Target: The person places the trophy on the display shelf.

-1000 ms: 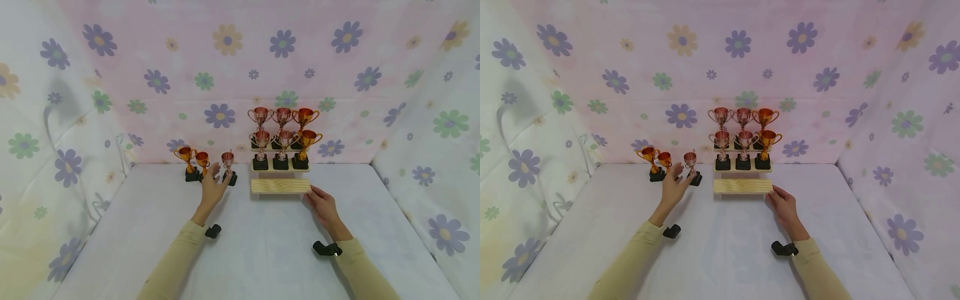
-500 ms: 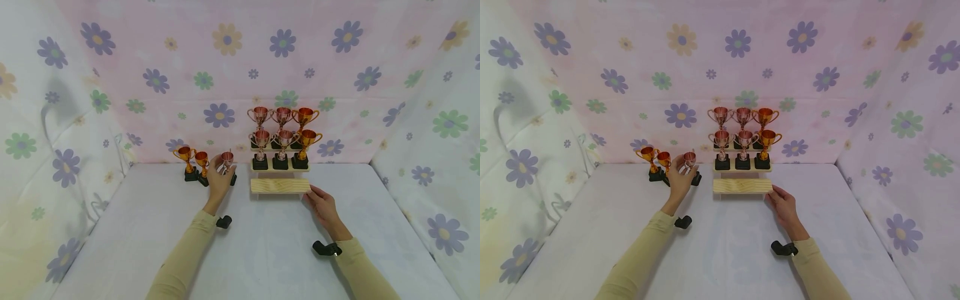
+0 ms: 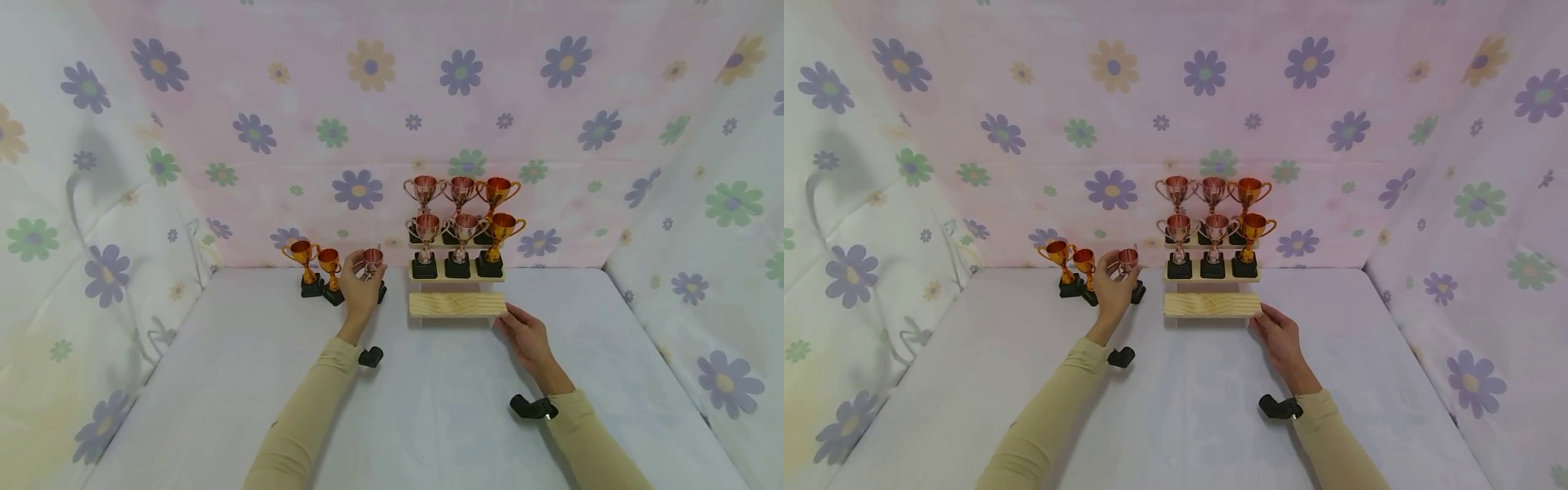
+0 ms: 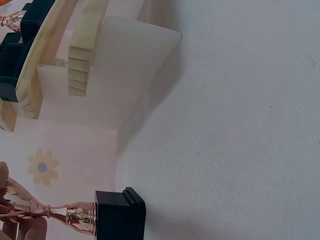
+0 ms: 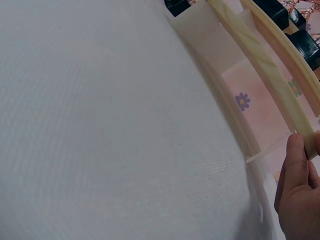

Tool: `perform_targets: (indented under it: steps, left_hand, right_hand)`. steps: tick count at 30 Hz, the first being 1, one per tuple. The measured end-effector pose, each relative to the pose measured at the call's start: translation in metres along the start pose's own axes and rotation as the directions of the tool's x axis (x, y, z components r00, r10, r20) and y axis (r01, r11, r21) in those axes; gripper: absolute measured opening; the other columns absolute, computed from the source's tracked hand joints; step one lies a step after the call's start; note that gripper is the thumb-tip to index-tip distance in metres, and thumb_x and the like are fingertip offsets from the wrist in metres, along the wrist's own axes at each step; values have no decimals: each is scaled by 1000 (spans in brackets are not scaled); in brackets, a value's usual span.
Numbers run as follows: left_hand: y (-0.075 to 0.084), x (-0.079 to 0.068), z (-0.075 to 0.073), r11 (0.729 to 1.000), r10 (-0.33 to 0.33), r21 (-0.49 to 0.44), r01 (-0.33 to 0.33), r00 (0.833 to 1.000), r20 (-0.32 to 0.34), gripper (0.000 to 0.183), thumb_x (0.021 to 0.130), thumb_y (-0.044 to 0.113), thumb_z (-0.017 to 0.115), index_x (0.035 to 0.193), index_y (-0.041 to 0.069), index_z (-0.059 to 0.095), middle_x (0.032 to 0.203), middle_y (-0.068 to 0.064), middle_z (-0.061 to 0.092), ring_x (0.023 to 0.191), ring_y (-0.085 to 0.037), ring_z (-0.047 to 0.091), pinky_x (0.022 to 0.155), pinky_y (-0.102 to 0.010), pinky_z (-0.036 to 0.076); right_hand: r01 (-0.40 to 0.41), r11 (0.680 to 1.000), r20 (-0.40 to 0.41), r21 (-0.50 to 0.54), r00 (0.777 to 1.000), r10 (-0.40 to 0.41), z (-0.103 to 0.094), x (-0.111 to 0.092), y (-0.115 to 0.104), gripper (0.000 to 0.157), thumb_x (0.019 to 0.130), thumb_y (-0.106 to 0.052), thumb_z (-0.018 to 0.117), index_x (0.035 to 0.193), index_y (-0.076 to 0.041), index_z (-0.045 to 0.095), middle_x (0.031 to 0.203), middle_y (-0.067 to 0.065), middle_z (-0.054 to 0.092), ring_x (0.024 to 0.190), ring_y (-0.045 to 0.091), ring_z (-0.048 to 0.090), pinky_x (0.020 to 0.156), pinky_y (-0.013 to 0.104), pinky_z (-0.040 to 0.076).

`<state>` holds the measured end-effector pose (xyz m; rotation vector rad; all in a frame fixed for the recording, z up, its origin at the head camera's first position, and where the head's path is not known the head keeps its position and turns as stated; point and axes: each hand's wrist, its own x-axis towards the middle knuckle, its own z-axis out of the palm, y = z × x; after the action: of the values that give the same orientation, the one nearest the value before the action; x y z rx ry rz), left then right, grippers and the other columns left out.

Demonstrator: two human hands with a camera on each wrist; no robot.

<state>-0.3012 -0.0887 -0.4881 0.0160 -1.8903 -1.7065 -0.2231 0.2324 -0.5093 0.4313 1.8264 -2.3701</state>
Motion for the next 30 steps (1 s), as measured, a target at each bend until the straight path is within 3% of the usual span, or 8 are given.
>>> perform_targets:
  steps: [12,19,25,30]
  left_hand:
    - [-10,1,-4,996,31,-89,-22,994,107,54,88,3,79,136,-7,57,132,-22,62,120,-36,63,99,-49,56]
    - [-8,-1,-9,997,7,-78,1,995,100,54,87,3,80,135,-7,57,133,-21,62,122,-35,63,101,-45,55]
    - [-2,-4,-14,995,4,-99,4,997,82,53,86,-3,79,135,-8,58,132,-24,62,121,-37,63,98,-50,56]
    - [5,-8,-20,995,3,-102,9,993,116,54,86,-7,76,136,-13,54,133,-31,58,121,-42,60,101,-57,53]
  right_hand:
    - [14,1000,4,-21,1000,-14,0,0,1,54,109,-13,47,158,0,28,159,17,34,112,0,61,107,21,47]
    - [17,1000,13,-16,1000,-17,-1,0,1,54,109,-13,46,158,0,27,159,17,34,112,0,61,106,20,47]
    - [16,1000,8,-20,1000,-16,-1,1,2,54,109,-13,46,158,0,28,158,16,35,112,0,61,106,20,47]
    - [20,999,0,-27,1000,-20,-1,2,2,53,109,-13,46,158,0,28,158,16,35,111,0,61,105,19,48]
